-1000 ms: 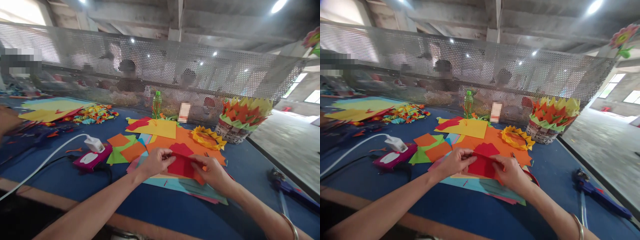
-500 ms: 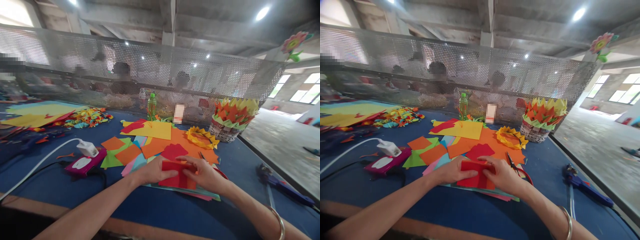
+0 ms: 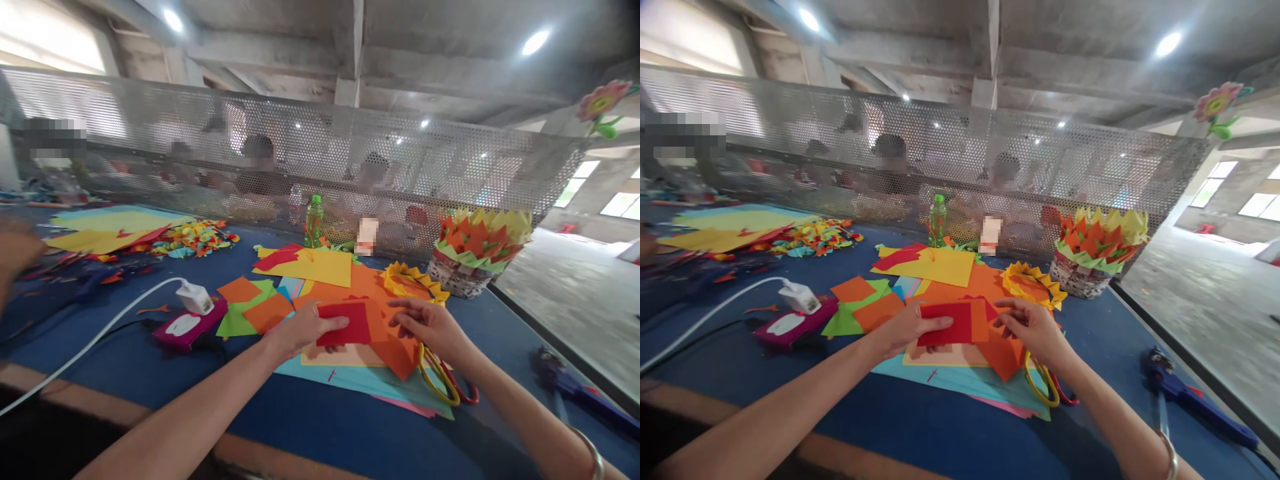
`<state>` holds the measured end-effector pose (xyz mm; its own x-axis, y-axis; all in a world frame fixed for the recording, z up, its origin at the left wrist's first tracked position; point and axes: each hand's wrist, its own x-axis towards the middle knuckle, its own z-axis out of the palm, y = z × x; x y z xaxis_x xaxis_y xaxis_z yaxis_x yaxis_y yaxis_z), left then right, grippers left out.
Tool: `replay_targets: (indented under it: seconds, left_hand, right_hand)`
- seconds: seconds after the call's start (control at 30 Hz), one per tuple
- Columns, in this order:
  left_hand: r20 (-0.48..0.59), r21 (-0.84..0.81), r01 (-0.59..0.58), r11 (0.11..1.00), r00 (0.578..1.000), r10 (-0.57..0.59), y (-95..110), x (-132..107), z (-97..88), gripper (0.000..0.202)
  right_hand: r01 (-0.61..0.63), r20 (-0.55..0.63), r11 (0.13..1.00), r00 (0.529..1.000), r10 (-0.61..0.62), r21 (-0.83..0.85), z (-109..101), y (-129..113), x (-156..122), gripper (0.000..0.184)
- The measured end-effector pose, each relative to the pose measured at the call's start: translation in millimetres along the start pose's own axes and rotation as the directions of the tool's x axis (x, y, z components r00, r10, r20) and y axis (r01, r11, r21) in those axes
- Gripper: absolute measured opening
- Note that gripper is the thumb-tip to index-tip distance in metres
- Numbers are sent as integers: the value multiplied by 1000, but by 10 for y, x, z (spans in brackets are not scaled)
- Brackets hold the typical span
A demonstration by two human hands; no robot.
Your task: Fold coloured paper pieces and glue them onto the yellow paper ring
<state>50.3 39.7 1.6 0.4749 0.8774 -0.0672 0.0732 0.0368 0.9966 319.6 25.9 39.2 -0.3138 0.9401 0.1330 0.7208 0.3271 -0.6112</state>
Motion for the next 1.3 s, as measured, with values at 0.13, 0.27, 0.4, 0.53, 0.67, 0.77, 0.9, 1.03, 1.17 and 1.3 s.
replay_targets:
  seconds: [0.13,0.27,0.4,0.53,0.67,0.77,0.9,1.03,1.17,1.3]
  left_hand:
    - [-84,-63,19,998,996,-24,38,31,-93,28]
    - [-181,-164,1,986,983,-31,87,58,-145,34]
    - [-257,-251,-42,967,966,-25,119,66,-158,35]
    - [-319,-290,-95,952,948,-3,144,45,-142,33]
    - [-384,-299,-176,938,922,51,162,22,-121,28]
    - [-414,-296,-223,929,906,85,179,10,-99,26]
    - [-437,-282,-245,928,894,103,175,17,-66,25]
    - [-448,-261,-226,939,889,90,125,46,-63,24]
    - [-447,-251,-233,940,889,101,91,60,-72,25]
    - [-469,-262,-279,924,874,131,100,56,-57,24]
  right_hand:
    - [-96,-23,952,995,93,-290,-241,117,-92,27]
    - [-155,35,847,979,200,-508,-325,245,-239,17]
    - [-117,129,820,966,226,-560,-287,326,-293,22]
    - [-129,113,816,966,231,-563,-268,415,-281,36]
    - [-148,55,838,977,207,-525,-293,455,-220,21]
    - [-139,-5,879,988,154,-457,-322,409,-134,20]
    - [-96,-57,953,995,83,-287,-259,257,-64,45]
    - [-58,64,998,996,60,-33,-60,4,-134,59]
    - [-145,195,939,977,86,312,105,-198,-211,57]
    - [-72,160,925,987,13,372,182,-184,-183,54]
